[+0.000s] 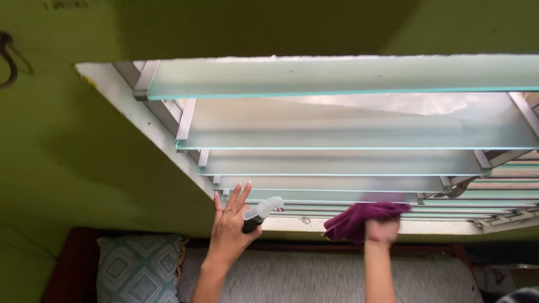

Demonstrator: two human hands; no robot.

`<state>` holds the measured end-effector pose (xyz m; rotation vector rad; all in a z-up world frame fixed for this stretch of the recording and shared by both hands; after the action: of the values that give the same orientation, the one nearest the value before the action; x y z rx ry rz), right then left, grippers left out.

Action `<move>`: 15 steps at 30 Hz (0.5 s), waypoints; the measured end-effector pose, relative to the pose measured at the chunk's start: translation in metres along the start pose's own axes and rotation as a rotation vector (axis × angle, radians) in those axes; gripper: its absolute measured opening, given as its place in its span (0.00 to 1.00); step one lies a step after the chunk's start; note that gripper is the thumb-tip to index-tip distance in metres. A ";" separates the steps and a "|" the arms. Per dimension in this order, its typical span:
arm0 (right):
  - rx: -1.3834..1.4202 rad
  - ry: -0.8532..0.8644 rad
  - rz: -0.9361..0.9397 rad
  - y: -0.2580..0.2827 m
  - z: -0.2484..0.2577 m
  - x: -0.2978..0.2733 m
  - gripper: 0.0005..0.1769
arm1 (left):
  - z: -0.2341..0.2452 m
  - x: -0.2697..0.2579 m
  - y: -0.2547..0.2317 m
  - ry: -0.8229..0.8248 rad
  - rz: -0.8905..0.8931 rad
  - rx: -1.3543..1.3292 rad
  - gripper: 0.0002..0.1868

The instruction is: Cleaning window slats using a spray bottle and a cloth while standing on a bed.

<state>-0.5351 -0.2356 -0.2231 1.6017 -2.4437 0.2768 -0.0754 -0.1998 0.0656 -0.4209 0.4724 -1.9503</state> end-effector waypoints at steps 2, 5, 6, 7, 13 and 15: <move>0.036 0.011 -0.084 -0.063 -0.004 -0.001 0.20 | 0.005 0.000 0.001 0.014 -0.023 0.006 0.15; -0.015 -0.058 -0.241 -0.165 -0.016 -0.019 0.22 | 0.009 -0.002 0.003 0.053 -0.047 0.031 0.16; -0.109 -0.135 -0.312 -0.199 -0.017 -0.029 0.23 | 0.008 -0.002 0.004 0.078 -0.050 0.045 0.16; -0.108 -0.134 -0.317 -0.224 -0.002 -0.035 0.23 | 0.007 -0.001 0.005 0.075 -0.046 0.045 0.16; -0.084 -0.472 -0.511 -0.350 0.071 -0.104 0.35 | -0.005 -0.004 0.015 0.035 -0.032 0.044 0.18; -0.654 -0.218 -0.566 -0.356 0.061 -0.112 0.30 | -0.004 -0.007 0.013 -0.061 -0.062 0.047 0.21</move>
<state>-0.1687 -0.2938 -0.2971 1.9365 -1.7833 -0.7331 -0.0645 -0.1978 0.0556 -0.4688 0.3774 -1.9985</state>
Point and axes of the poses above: each hand's wrist, its own x-axis towards the middle knuckle, its own z-axis out of the back of the hand, y = z × x, the point moved 8 cm from there along x, towards the middle knuckle, and after that the axes turned 15 degrees about y, right-handed, at the moved point
